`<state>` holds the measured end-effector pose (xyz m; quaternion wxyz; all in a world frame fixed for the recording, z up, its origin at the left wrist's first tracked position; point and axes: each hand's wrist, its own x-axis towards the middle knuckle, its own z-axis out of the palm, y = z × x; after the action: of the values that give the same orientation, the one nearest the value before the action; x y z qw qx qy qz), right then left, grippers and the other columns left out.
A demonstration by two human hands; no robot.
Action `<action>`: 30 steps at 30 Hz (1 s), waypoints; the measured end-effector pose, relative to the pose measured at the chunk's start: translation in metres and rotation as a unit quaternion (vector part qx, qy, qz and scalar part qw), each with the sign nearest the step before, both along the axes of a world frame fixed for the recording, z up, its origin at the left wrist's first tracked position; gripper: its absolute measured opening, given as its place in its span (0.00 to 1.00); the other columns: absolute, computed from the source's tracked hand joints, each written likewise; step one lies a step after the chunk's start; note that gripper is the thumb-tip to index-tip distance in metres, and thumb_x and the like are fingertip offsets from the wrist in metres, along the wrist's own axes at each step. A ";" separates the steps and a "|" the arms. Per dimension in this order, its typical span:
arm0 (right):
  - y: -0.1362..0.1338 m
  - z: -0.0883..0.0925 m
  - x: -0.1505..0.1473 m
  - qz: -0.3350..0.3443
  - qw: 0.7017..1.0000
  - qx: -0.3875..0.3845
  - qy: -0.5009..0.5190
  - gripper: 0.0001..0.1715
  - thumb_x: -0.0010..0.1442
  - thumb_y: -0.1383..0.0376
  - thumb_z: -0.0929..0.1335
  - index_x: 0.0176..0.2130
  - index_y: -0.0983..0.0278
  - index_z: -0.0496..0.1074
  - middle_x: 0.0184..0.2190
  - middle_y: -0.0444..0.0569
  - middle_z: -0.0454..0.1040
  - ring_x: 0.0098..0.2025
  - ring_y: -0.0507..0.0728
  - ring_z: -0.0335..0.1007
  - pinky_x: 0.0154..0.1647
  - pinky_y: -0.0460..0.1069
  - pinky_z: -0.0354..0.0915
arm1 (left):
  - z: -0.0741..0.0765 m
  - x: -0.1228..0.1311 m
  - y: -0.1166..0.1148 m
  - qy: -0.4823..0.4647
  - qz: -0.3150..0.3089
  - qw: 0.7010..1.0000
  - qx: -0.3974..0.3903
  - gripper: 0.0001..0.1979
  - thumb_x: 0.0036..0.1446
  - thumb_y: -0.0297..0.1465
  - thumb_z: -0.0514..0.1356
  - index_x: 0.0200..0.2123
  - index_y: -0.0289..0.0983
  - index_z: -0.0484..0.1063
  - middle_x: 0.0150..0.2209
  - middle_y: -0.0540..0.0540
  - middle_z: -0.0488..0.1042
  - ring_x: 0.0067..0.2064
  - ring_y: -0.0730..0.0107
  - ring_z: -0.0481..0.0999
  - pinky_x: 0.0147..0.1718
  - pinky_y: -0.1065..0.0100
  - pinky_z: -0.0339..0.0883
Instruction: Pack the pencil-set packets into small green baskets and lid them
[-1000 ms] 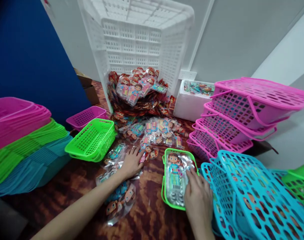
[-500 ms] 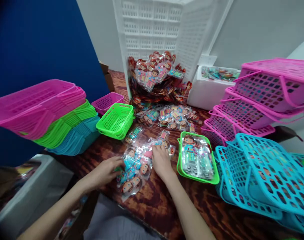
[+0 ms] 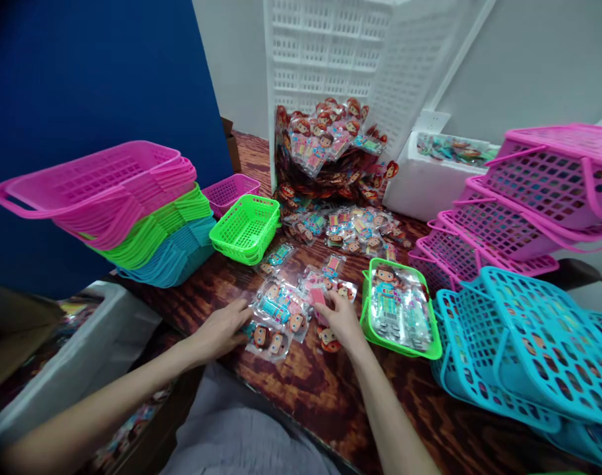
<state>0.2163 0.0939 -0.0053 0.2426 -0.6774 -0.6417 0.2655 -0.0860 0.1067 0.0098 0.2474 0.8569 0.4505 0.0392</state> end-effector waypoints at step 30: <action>-0.004 -0.019 -0.032 -0.038 0.958 -0.053 0.280 0.14 0.43 0.57 0.70 0.32 0.60 0.68 0.31 0.45 0.75 0.36 0.57 0.71 0.39 0.51 0.67 | -0.002 0.002 -0.019 0.073 -0.149 0.981 0.104 0.24 0.56 0.23 0.58 0.57 0.36 0.64 0.45 0.38 0.74 0.47 0.52 0.73 0.49 0.56 0.62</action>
<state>0.1838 0.0901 -0.0248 0.3863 -0.6120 -0.5064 0.4688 -0.0843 0.0880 0.0076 0.1265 0.9362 0.3277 -0.0144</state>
